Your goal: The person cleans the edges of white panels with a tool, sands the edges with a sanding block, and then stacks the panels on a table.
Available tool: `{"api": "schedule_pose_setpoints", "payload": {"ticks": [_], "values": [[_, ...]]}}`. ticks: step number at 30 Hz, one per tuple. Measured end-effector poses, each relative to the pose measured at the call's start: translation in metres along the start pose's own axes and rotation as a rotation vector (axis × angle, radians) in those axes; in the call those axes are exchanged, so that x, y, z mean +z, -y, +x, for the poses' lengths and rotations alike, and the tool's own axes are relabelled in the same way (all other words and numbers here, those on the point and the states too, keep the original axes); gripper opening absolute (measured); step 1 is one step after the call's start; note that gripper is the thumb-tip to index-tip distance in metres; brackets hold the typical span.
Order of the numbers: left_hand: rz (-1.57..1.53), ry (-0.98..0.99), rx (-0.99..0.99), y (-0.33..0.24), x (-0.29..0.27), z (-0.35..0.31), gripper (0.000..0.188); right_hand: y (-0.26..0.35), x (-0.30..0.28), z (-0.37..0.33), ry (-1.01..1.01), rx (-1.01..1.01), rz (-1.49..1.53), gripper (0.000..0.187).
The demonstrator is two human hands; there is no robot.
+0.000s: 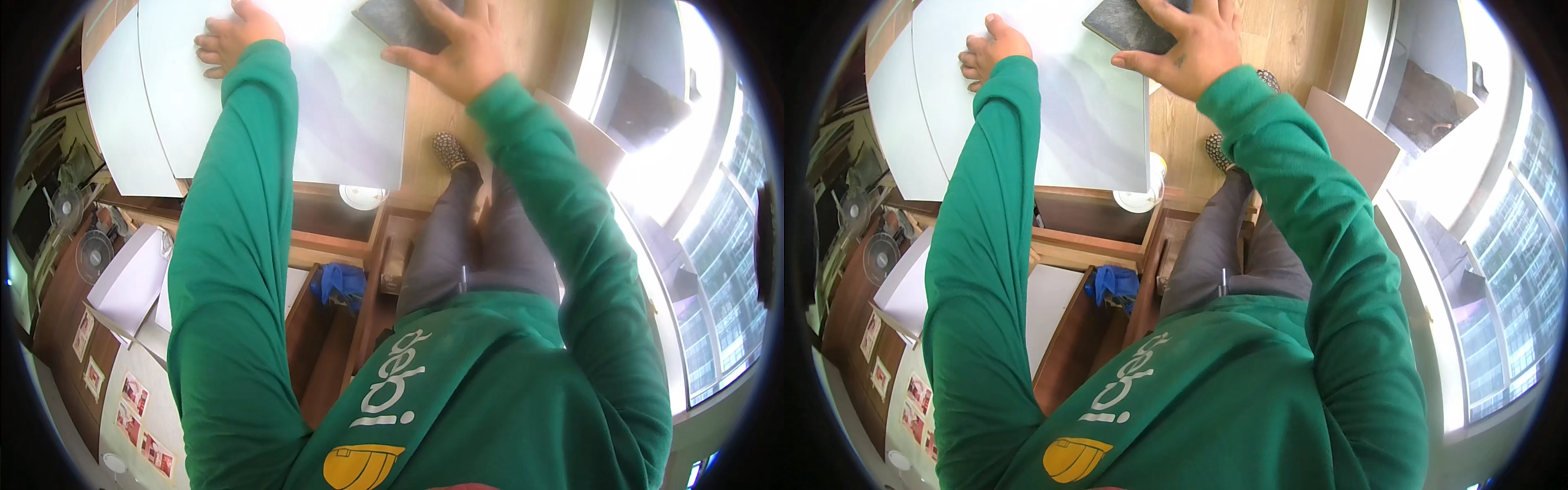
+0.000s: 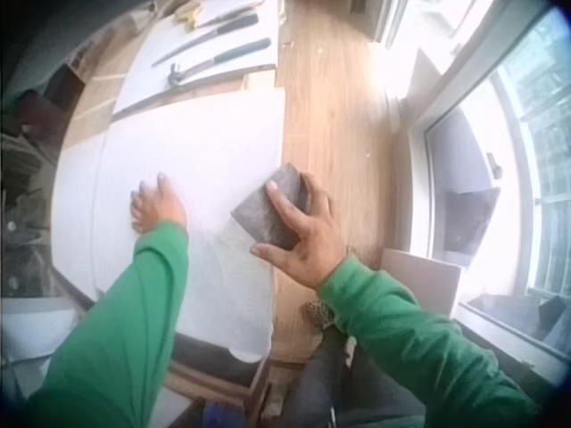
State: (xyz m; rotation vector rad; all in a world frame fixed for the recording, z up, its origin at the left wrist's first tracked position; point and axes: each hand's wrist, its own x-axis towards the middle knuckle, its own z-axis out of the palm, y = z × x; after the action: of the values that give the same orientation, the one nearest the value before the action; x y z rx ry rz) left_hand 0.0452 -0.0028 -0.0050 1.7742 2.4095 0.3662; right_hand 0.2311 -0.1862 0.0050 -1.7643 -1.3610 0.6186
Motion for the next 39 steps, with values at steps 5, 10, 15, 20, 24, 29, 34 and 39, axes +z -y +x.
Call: {"api": "schedule_pose_setpoints", "payload": {"ticks": [5,10,15,20,24,29,34,39], "values": [[0.007,0.016,0.032,-0.004,0.0,0.0,0.071,0.008,0.027,-0.185,0.324,-0.297,-0.276,0.093],[-0.001,-0.044,0.109,0.006,0.007,0.006,0.071,0.042,-0.016,-0.244,0.452,-0.006,0.135,0.1],[0.137,0.195,1.097,0.009,0.004,-0.057,0.074,-0.015,-0.051,-0.22,0.207,0.327,-0.116,0.101],[0.116,0.423,1.143,0.065,-0.034,-0.194,0.077,-0.062,-0.079,-0.207,0.12,0.496,-0.201,0.099],[0.34,0.557,1.141,0.15,-0.083,-0.258,0.071,-0.069,-0.087,-0.203,0.115,0.573,-0.147,0.1],[0.26,0.682,1.096,0.137,-0.118,-0.28,0.069,-0.074,-0.086,-0.198,0.171,0.686,-0.025,0.101],[0.231,0.589,1.018,0.081,-0.067,-0.23,0.073,-0.081,-0.08,-0.175,0.144,0.737,0.112,0.1],[0.234,0.415,1.092,-0.001,-0.023,-0.169,0.078,-0.09,-0.086,-0.157,0.108,0.726,0.133,0.1]]}}
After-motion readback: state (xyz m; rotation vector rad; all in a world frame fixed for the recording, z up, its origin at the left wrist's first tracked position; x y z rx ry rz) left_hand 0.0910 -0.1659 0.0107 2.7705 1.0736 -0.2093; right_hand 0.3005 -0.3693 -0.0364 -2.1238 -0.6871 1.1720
